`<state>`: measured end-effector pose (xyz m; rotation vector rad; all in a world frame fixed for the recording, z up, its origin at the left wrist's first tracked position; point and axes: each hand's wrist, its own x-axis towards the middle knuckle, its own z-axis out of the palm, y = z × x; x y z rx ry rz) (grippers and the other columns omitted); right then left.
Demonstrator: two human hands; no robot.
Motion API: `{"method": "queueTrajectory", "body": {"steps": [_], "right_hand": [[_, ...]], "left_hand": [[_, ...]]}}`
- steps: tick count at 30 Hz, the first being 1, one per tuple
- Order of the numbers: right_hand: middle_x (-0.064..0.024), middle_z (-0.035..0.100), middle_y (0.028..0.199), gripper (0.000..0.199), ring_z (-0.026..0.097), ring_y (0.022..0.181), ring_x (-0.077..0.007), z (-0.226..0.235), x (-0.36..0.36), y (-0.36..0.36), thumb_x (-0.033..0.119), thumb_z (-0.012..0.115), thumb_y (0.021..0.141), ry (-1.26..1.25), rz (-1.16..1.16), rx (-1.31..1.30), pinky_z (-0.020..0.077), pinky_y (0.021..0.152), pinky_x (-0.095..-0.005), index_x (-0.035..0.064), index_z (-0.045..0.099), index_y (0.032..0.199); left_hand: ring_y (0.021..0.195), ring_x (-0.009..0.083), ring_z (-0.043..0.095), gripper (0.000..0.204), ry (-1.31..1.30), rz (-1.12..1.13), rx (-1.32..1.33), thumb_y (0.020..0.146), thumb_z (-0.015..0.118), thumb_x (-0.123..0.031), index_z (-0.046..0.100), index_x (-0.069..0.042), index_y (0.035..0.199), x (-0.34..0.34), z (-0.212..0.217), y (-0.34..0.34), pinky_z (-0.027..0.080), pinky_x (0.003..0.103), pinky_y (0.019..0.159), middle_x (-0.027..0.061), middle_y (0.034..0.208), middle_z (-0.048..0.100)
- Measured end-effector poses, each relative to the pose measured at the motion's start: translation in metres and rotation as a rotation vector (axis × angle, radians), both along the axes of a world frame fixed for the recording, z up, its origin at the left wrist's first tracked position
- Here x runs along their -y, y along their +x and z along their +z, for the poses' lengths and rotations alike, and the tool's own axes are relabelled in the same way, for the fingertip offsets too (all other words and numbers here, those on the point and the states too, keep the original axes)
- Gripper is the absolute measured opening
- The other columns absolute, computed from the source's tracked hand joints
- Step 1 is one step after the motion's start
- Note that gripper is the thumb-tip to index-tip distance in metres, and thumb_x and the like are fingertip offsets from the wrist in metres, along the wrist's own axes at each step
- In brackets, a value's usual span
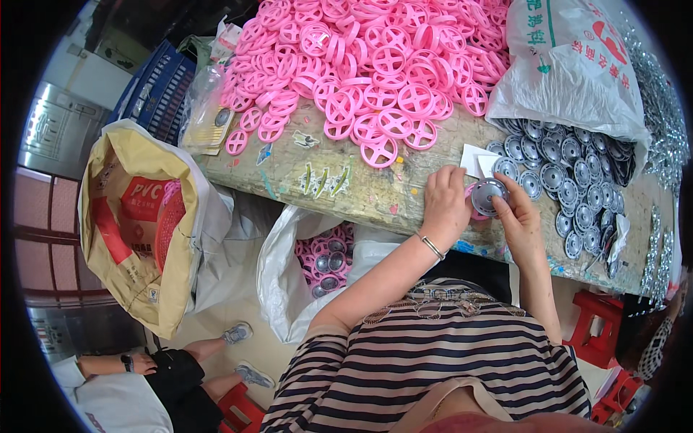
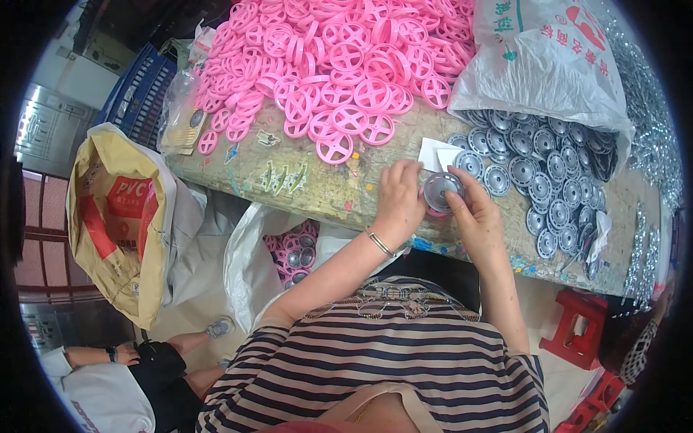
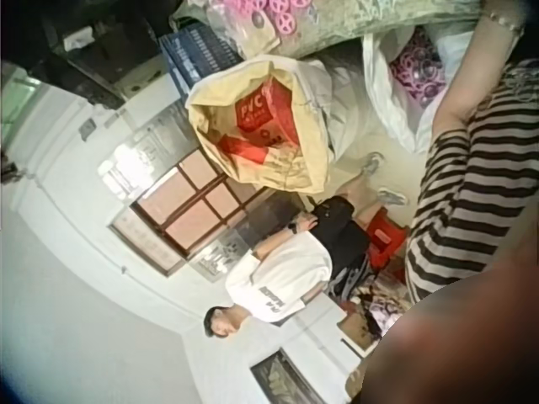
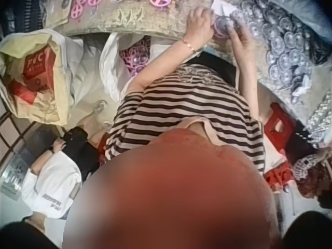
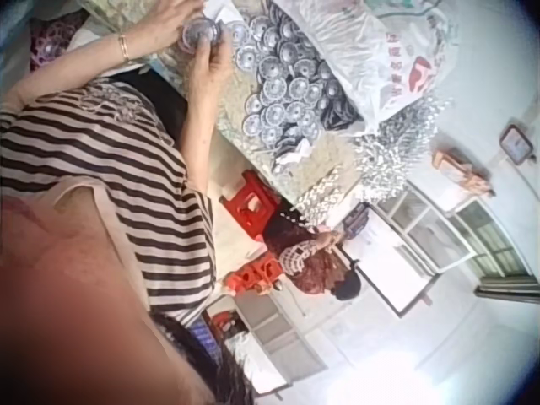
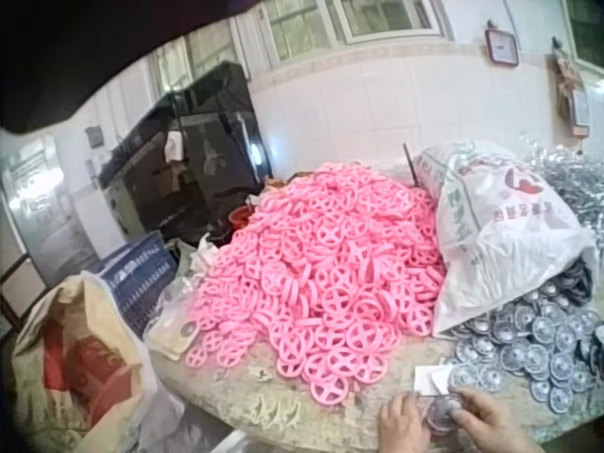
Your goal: Assembling pink plastic rings with small metal circular plates at a workbench.
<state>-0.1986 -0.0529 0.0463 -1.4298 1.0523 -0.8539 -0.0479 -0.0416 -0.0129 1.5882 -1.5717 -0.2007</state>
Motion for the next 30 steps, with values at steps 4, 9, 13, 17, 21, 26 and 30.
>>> {"method": "queueTrajectory", "body": {"steps": [4, 9, 13, 17, 21, 26, 30], "right_hand": [[-0.0015, 0.061, 0.105, 0.039, 0.054, 0.091, -0.0065, -0.004, -0.001, -0.001, 0.009, 0.054, 0.094, -0.009, -0.018, 0.007, 0.0437, 0.078, -0.0214, 0.0066, 0.049, 0.133], [-0.0001, 0.060, 0.101, 0.039, 0.053, 0.086, -0.0057, -0.003, -0.005, -0.002, 0.009, 0.055, 0.094, -0.013, -0.035, 0.030, 0.0429, 0.075, -0.0212, 0.0072, 0.050, 0.133], [0.0014, 0.059, 0.097, 0.039, 0.052, 0.084, -0.0052, 0.002, -0.002, -0.007, 0.010, 0.055, 0.094, 0.001, -0.071, -0.056, 0.0424, 0.073, -0.0211, 0.0077, 0.050, 0.133], [0.0022, 0.059, 0.094, 0.039, 0.051, 0.082, -0.0049, 0.003, 0.006, 0.005, 0.011, 0.055, 0.094, 0.010, -0.093, 0.002, 0.0425, 0.072, -0.0212, 0.0082, 0.050, 0.133], [0.0019, 0.059, 0.092, 0.038, 0.051, 0.078, -0.0055, -0.009, 0.014, 0.021, 0.009, 0.059, 0.091, -0.049, -0.071, -0.007, 0.0424, 0.069, -0.0206, 0.0074, 0.055, 0.129], [-0.0027, 0.055, 0.084, 0.038, 0.046, 0.066, -0.0101, -0.007, 0.010, 0.032, 0.005, 0.069, 0.080, -0.348, 0.040, -0.222, 0.0393, 0.060, -0.0215, 0.0104, 0.065, 0.118], [-0.0020, 0.056, 0.086, 0.040, 0.050, 0.072, -0.0100, -0.008, 0.012, 0.035, 0.005, 0.068, 0.082, -0.456, 0.017, -0.243, 0.0430, 0.064, -0.0216, 0.0093, 0.063, 0.121]], "left_hand": [[0.099, 0.0341, 0.049, 0.036, 0.095, -0.019, -0.020, 0.061, 0.072, -0.001, 0.058, -0.003, 0.094, 0.001, 0.004, -0.002, 0.040, 0.041, 0.088, 0.0137, 0.107, 0.052], [0.097, 0.0344, 0.050, 0.039, 0.091, -0.014, -0.016, 0.060, 0.072, 0.000, 0.057, -0.003, 0.096, 0.000, -0.004, -0.001, 0.040, 0.042, 0.088, 0.0138, 0.101, 0.054], [0.082, 0.0336, 0.060, 0.035, 0.226, -0.073, -0.221, 0.070, 0.072, -0.007, 0.054, -0.001, 0.099, -0.002, 0.006, 0.002, 0.048, 0.040, 0.072, 0.0141, 0.092, 0.060], [0.076, 0.0206, 0.067, 0.031, 0.305, -0.164, -0.878, 0.088, 0.065, -0.016, 0.051, 0.003, 0.109, -0.009, -0.001, 0.027, 0.053, 0.029, 0.059, 0.0103, 0.090, 0.066], [0.083, 0.0127, 0.065, 0.030, 0.446, -0.154, -1.272, 0.095, 0.055, -0.017, 0.048, 0.001, 0.117, -0.017, 0.015, 0.030, 0.055, 0.024, 0.064, 0.0074, 0.096, 0.065], [0.096, 0.0156, 0.063, 0.029, 0.324, -0.228, -1.471, 0.099, 0.048, -0.016, 0.046, 0.001, 0.122, -0.027, 0.020, 0.027, 0.056, 0.030, 0.081, 0.0103, 0.110, 0.060], [0.100, 0.0156, 0.061, 0.033, 0.231, -0.302, -1.475, 0.098, 0.049, -0.013, 0.046, 0.001, 0.128, -0.032, 0.017, 0.029, 0.055, 0.031, 0.086, 0.0094, 0.111, 0.060]]}}
